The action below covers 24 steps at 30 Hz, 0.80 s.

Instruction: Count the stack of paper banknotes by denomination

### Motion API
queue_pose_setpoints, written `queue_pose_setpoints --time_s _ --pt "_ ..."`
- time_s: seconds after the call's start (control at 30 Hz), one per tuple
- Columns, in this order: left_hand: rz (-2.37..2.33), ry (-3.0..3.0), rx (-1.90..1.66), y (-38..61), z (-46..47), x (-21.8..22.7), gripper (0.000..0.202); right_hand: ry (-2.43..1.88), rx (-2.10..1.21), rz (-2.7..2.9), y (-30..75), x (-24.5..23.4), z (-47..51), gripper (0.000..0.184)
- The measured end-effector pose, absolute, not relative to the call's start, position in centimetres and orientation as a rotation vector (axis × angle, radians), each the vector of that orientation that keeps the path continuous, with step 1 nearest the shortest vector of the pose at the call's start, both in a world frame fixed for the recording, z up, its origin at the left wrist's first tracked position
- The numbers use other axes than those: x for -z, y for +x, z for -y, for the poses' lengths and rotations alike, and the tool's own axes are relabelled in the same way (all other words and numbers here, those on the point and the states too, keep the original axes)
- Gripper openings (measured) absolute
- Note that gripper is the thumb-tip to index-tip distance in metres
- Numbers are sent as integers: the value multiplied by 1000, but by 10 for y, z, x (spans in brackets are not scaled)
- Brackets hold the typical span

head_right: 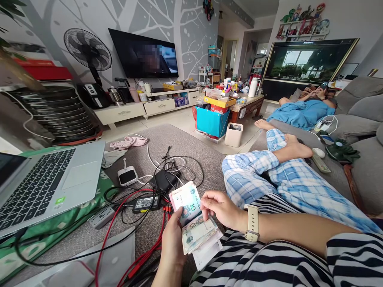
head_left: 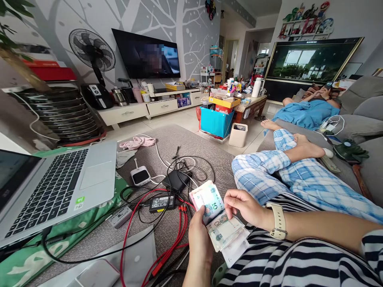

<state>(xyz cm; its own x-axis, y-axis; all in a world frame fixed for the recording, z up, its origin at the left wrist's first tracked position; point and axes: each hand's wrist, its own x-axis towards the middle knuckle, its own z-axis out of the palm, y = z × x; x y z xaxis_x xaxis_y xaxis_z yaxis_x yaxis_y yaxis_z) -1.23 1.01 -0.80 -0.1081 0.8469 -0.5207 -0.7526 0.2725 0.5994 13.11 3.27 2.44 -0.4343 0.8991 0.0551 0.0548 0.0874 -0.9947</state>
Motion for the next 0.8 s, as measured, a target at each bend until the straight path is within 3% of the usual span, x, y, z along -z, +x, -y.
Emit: queue_pose_setpoints --time_s 0.8 --pt "-960 243 -1353 -10 -5 3 34 -1206 -1242 1494 133 -13 -47 32"
